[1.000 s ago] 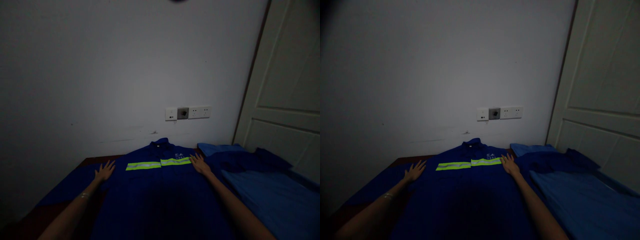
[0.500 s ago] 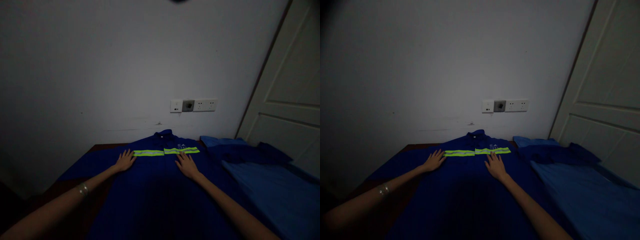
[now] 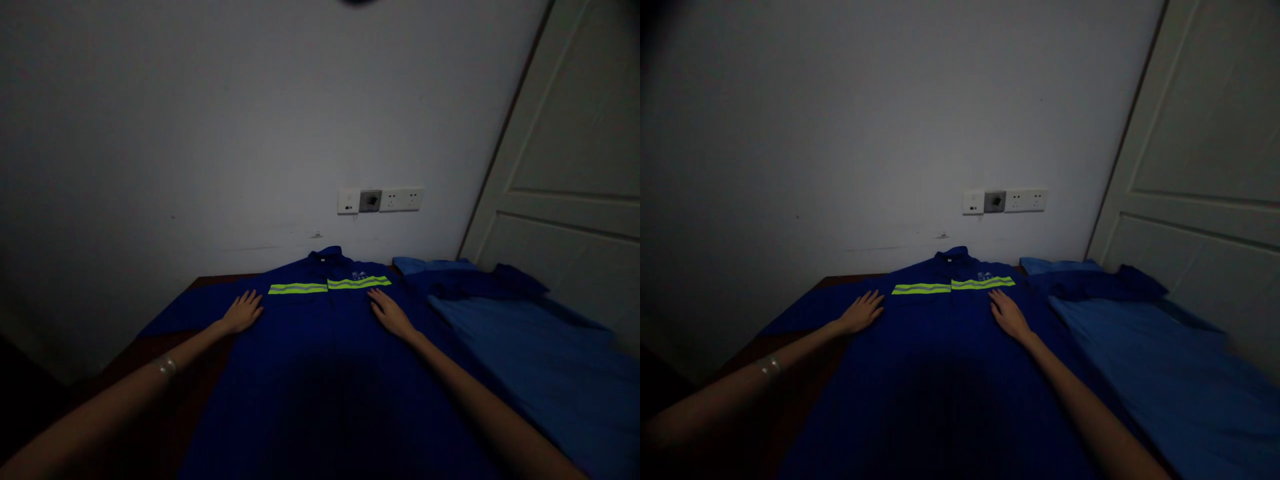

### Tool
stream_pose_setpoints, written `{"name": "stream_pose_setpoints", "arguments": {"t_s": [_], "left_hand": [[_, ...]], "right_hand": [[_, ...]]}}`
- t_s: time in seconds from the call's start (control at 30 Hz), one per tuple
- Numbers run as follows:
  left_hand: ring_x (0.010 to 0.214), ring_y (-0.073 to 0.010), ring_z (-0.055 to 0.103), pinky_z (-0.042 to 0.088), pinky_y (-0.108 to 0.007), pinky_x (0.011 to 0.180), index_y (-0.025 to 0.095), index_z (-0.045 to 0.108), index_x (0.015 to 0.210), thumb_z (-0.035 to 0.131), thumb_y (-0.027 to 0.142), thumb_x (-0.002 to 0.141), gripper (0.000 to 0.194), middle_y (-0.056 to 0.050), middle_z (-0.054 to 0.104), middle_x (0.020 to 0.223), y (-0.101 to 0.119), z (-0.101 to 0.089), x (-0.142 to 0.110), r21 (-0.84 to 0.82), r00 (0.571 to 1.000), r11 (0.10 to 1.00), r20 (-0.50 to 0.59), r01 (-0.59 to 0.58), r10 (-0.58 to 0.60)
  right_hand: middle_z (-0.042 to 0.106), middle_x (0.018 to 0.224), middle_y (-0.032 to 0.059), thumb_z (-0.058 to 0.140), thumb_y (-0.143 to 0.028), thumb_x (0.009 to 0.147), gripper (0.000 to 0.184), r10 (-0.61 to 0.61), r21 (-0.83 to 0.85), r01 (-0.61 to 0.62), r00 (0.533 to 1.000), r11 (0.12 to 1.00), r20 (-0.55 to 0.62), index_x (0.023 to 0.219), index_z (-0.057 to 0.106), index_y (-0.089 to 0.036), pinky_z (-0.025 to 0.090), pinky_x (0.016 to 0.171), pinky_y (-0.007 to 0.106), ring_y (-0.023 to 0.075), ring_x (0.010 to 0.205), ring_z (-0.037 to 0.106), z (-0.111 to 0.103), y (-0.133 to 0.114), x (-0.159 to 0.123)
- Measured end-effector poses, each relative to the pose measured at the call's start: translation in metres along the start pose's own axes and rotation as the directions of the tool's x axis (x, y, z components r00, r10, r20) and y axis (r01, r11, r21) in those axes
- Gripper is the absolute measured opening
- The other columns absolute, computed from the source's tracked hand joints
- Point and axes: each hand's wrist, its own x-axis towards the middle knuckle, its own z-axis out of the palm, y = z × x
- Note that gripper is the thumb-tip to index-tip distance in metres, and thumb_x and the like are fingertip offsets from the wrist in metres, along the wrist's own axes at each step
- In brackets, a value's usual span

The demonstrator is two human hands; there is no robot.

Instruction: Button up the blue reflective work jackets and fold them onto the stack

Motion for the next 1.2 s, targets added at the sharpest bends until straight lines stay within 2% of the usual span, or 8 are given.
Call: {"name": "stream_pose_setpoints", "arguments": {"t_s": [0.27, 0.47, 0.6, 0.73, 0.87, 0.97, 1.07, 1.2], "left_hand": [[0.135, -0.0264, 0.014, 0.016, -0.042, 0.107, 0.020, 0.023, 0.141, 0.018, 0.056, 0.088, 0.065, -0.007, 0.016, 0.148, 0.033, 0.035, -0.056, -0.104, 0.993, 0.988, -0.038, -0.115, 0.112], [0.135, -0.0266, 0.014, 0.018, -0.045, 0.106, 0.025, 0.022, 0.141, 0.017, 0.055, 0.089, 0.060, -0.005, 0.015, 0.148, 0.021, 0.030, -0.060, -0.067, 0.998, 0.997, -0.049, -0.049, 0.045], [0.135, -0.0291, 0.014, 0.018, -0.048, 0.105, 0.023, 0.022, 0.141, 0.019, 0.049, 0.090, 0.057, -0.007, 0.016, 0.148, 0.029, 0.018, -0.064, 0.000, 1.000, 1.000, -0.005, -0.015, 0.015], [0.134, -0.0319, 0.014, 0.017, -0.048, 0.105, 0.013, 0.030, 0.138, 0.026, 0.044, 0.090, 0.058, -0.015, 0.019, 0.146, 0.056, 0.001, -0.084, 0.091, 0.998, 0.995, -0.056, -0.037, 0.042], [0.134, -0.0314, 0.013, 0.020, -0.046, 0.106, 0.013, 0.026, 0.140, 0.022, 0.053, 0.089, 0.064, -0.015, 0.017, 0.146, 0.109, -0.015, -0.133, 0.018, 0.977, 0.978, -0.046, -0.209, 0.210], [0.135, -0.0294, 0.010, 0.018, -0.048, 0.107, 0.022, 0.015, 0.142, 0.021, 0.051, 0.090, 0.060, -0.009, 0.010, 0.149, 0.143, -0.020, -0.175, -0.044, 0.913, 0.912, 0.011, -0.407, 0.408], [0.135, -0.0304, 0.010, 0.018, -0.055, 0.104, 0.033, 0.007, 0.141, 0.023, 0.047, 0.092, 0.053, -0.003, 0.009, 0.149, 0.146, -0.015, -0.204, -0.083, 0.843, 0.844, 0.057, -0.530, 0.535], [0.135, -0.0306, 0.011, 0.016, -0.058, 0.104, 0.037, 0.011, 0.140, 0.024, 0.042, 0.093, 0.049, 0.000, 0.010, 0.149, 0.118, -0.005, -0.217, -0.088, 0.853, 0.851, 0.027, -0.518, 0.522]], "right_hand": [[0.022, 0.147, 0.0061, 0.017, -0.058, 0.087, 0.067, -0.084, -0.121, 0.120, 0.959, 0.985, 0.271, 0.141, 0.025, -0.019, 0.010, 0.109, 0.045, 0.0216, 0.135, 0.014, 0.010, -0.056, -0.048], [0.023, 0.146, 0.0072, 0.016, -0.056, 0.087, 0.068, 0.248, -0.302, -0.185, 0.951, 0.935, 0.186, 0.140, 0.025, -0.014, 0.012, 0.108, 0.048, 0.0228, 0.135, 0.015, -0.024, 0.032, -0.070], [0.025, 0.146, 0.0091, 0.018, -0.051, 0.088, 0.065, 0.243, -0.331, -0.182, 0.958, 0.926, 0.153, 0.139, 0.029, -0.011, 0.017, 0.108, 0.043, 0.0220, 0.135, 0.016, -0.046, 0.077, -0.091], [0.029, 0.143, 0.0129, 0.020, -0.049, 0.089, 0.064, 0.113, -0.294, -0.073, 0.986, 0.953, 0.120, 0.138, 0.031, -0.010, 0.016, 0.109, 0.042, 0.0229, 0.134, 0.020, -0.047, 0.037, -0.110], [0.027, 0.144, 0.0132, 0.021, -0.055, 0.088, 0.068, -0.075, -0.109, 0.097, 0.979, 0.989, 0.187, 0.139, 0.029, -0.010, 0.020, 0.108, 0.040, 0.0226, 0.133, 0.021, -0.032, -0.051, -0.142], [0.026, 0.145, 0.0089, 0.022, -0.057, 0.088, 0.067, -0.232, -0.027, 0.246, 0.940, 0.969, 0.251, 0.140, 0.026, -0.015, 0.019, 0.109, 0.041, 0.0207, 0.134, 0.020, -0.024, -0.093, -0.164], [0.025, 0.145, 0.0062, 0.022, -0.056, 0.088, 0.063, -0.174, -0.051, 0.194, 0.950, 0.980, 0.260, 0.140, 0.027, -0.019, 0.018, 0.109, 0.044, 0.0207, 0.134, 0.020, -0.031, -0.084, -0.180], [0.026, 0.145, 0.0035, 0.021, -0.058, 0.088, 0.063, 0.013, -0.175, 0.026, 0.975, 0.984, 0.221, 0.139, 0.027, -0.023, 0.018, 0.109, 0.046, 0.0214, 0.134, 0.020, -0.057, -0.021, -0.204]]}}
